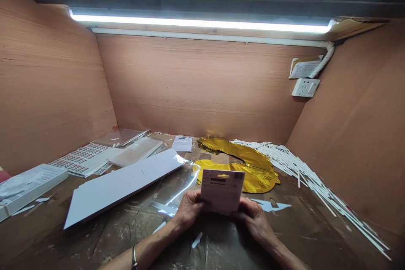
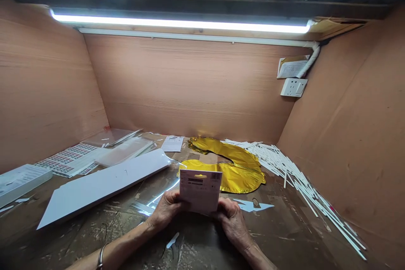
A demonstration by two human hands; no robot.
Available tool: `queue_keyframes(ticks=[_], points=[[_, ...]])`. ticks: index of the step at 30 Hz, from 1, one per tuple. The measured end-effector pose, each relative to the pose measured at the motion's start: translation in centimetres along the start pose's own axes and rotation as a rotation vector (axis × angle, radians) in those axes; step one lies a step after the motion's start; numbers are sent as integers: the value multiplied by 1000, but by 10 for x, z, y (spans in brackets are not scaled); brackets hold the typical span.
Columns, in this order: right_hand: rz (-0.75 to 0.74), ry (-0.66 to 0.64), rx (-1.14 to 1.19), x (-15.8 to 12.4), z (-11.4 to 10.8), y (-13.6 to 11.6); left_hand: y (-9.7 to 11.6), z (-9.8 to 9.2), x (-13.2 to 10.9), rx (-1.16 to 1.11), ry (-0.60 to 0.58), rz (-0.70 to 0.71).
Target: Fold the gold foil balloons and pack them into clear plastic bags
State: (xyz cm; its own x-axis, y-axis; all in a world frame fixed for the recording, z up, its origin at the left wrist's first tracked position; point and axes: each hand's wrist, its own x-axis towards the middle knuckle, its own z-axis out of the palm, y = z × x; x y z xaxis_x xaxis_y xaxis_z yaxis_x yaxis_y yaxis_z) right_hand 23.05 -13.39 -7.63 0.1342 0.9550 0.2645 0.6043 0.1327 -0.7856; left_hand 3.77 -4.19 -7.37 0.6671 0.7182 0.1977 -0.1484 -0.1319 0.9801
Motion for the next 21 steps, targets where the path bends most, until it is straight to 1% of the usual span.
queue_keyframes(ticks=[3,4,6,8,10,13,14,16,18,21], points=[[75,-21,83,-1,-1,1,-1,3,0,-52,68,16],[108,-53,145,0,-1,1,0,4,2,-96,89,8],[169,-127,299,6,-2,1,3,5,9,-205,142,-51],[223,-156,411,20,-3,-2,10,2,21,-250,233,-124],[257,-130,444,43,0,-7,19,-10,40,-160,335,-190],[244,-62,371,95,11,-17,37,-43,74,154,433,-334],[235,-41,322,116,16,-20,42,-57,86,248,457,-377],[231,-22,221,158,30,-26,51,-87,111,363,498,-424],[230,-32,136,199,46,-31,54,-116,135,427,526,-445],[189,-55,-12,250,70,-34,48,-156,167,559,573,-489]])
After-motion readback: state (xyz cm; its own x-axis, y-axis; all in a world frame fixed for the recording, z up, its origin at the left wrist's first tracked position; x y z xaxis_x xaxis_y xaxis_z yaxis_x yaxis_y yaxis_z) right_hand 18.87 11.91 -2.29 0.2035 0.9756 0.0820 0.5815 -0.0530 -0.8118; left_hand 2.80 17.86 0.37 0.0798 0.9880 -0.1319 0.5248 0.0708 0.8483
